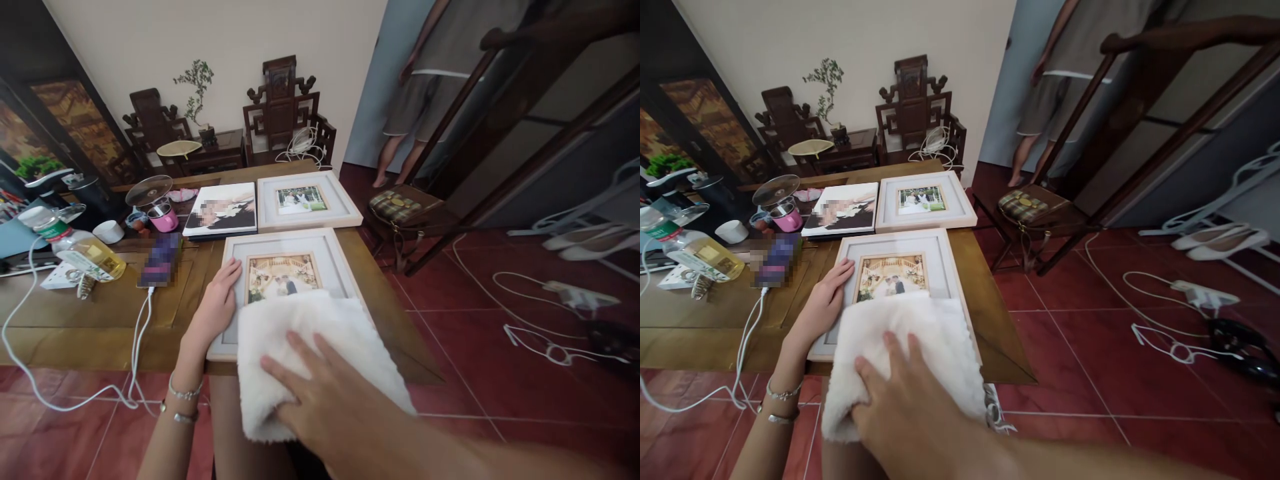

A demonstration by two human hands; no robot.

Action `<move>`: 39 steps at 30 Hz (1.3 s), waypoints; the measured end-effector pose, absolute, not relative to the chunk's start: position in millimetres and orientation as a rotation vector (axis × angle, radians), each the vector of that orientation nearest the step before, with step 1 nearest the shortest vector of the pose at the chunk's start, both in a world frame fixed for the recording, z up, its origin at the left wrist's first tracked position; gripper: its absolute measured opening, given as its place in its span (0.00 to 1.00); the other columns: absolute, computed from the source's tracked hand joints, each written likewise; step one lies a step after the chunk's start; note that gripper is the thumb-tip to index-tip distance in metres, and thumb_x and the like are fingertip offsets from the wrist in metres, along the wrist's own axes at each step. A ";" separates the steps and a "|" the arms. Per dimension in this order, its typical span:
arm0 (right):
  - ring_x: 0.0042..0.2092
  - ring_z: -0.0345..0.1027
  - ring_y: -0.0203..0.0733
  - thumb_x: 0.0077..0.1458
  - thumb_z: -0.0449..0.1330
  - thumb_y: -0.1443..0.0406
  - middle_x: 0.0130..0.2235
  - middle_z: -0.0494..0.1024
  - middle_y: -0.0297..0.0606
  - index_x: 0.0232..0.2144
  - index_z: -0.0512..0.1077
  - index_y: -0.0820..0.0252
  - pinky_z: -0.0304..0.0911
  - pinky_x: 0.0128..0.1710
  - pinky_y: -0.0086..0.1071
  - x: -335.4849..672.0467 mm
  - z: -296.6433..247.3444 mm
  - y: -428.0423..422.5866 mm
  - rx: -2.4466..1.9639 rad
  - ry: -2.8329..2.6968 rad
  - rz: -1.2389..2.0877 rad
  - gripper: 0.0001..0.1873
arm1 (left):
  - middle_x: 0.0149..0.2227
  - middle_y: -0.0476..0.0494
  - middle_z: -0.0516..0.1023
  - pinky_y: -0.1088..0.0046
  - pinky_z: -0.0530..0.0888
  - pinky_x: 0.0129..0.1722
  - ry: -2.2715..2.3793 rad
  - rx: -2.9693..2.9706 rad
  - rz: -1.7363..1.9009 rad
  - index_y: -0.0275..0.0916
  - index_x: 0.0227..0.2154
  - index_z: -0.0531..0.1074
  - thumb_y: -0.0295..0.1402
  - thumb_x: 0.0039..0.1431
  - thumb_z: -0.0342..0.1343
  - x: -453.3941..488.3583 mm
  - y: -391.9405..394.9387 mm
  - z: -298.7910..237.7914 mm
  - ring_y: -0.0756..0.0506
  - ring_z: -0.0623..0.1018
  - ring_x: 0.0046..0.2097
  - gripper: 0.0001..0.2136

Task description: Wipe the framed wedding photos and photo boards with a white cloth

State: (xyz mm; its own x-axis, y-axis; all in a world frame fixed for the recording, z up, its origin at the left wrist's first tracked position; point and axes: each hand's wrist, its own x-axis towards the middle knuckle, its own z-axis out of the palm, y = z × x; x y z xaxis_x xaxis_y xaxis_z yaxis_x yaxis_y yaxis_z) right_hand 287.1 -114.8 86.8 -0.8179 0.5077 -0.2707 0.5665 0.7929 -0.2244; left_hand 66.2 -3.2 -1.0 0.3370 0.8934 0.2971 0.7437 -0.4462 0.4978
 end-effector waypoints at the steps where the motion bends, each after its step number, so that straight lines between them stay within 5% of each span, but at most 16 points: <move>1: 0.64 0.50 0.76 0.51 0.59 0.70 0.65 0.60 0.43 0.49 0.76 0.56 0.55 0.56 0.71 285.2 85.0 -115.9 0.824 2.806 -0.453 0.22 | 0.63 0.35 0.66 0.55 0.56 0.68 1.471 2.327 0.784 0.32 0.58 0.67 0.22 0.60 0.41 66.3 -3.3 -0.5 0.42 0.60 0.68 0.24; 7: 0.66 0.46 0.66 0.49 0.55 0.78 0.66 0.59 0.36 0.52 0.74 0.52 0.50 0.62 0.64 281.8 58.8 -76.0 1.094 2.857 -0.351 0.30 | 0.64 0.35 0.65 0.54 0.58 0.67 1.405 2.347 0.731 0.34 0.59 0.66 0.26 0.65 0.40 64.6 -2.0 0.7 0.41 0.59 0.68 0.22; 13: 0.68 0.42 0.66 0.50 0.55 0.81 0.67 0.56 0.43 0.58 0.68 0.57 0.49 0.61 0.64 280.5 54.4 -6.6 1.391 2.866 -0.028 0.34 | 0.66 0.34 0.62 0.58 0.55 0.68 1.396 2.302 0.827 0.33 0.62 0.62 0.32 0.68 0.38 65.9 -3.7 0.7 0.43 0.60 0.68 0.22; 18: 0.67 0.41 0.73 0.58 0.51 0.77 0.68 0.53 0.43 0.56 0.70 0.59 0.49 0.59 0.70 253.4 57.2 13.8 1.334 2.847 0.094 0.26 | 0.71 0.40 0.48 0.60 0.48 0.69 1.385 2.192 0.965 0.36 0.67 0.50 0.40 0.71 0.36 72.9 -12.4 12.0 0.45 0.50 0.71 0.26; 23: 0.64 0.50 0.73 0.56 0.55 0.73 0.66 0.61 0.44 0.46 0.78 0.57 0.52 0.58 0.68 246.2 57.1 -32.2 1.080 2.964 0.050 0.18 | 0.70 0.40 0.50 0.61 0.49 0.69 1.388 2.136 1.001 0.36 0.68 0.49 0.45 0.70 0.32 73.7 -15.5 15.5 0.44 0.51 0.70 0.28; 28: 0.64 0.50 0.75 0.58 0.54 0.72 0.64 0.63 0.45 0.44 0.79 0.58 0.53 0.57 0.70 262.0 64.7 -72.0 0.930 2.978 -0.142 0.17 | 0.69 0.40 0.54 0.60 0.51 0.69 1.423 2.167 0.915 0.38 0.67 0.52 0.43 0.70 0.36 72.1 -11.6 11.2 0.43 0.54 0.69 0.27; 32: 0.64 0.47 0.77 0.48 0.60 0.76 0.64 0.63 0.44 0.40 0.80 0.60 0.49 0.58 0.70 292.0 67.2 -75.5 1.051 2.812 -0.267 0.18 | 0.67 0.36 0.59 0.58 0.54 0.68 1.426 2.259 0.811 0.36 0.64 0.58 0.40 0.69 0.42 73.0 -7.5 10.4 0.42 0.57 0.69 0.24; 36: 0.65 0.51 0.68 0.41 0.54 0.82 0.61 0.68 0.38 0.34 0.81 0.56 0.50 0.60 0.67 346.1 60.2 -74.2 1.265 2.801 -0.268 0.25 | 0.65 0.35 0.63 0.56 0.57 0.67 1.417 2.326 0.767 0.35 0.60 0.64 0.35 0.68 0.43 73.4 -5.6 10.1 0.42 0.58 0.68 0.21; 39: 0.62 0.59 0.58 0.37 0.50 0.83 0.55 0.75 0.32 0.33 0.80 0.49 0.60 0.57 0.56 384.0 62.8 -61.2 1.312 2.872 -0.282 0.31 | 0.64 0.34 0.65 0.56 0.59 0.66 1.406 2.363 0.758 0.33 0.59 0.65 0.27 0.65 0.42 72.5 -5.2 7.4 0.42 0.62 0.67 0.21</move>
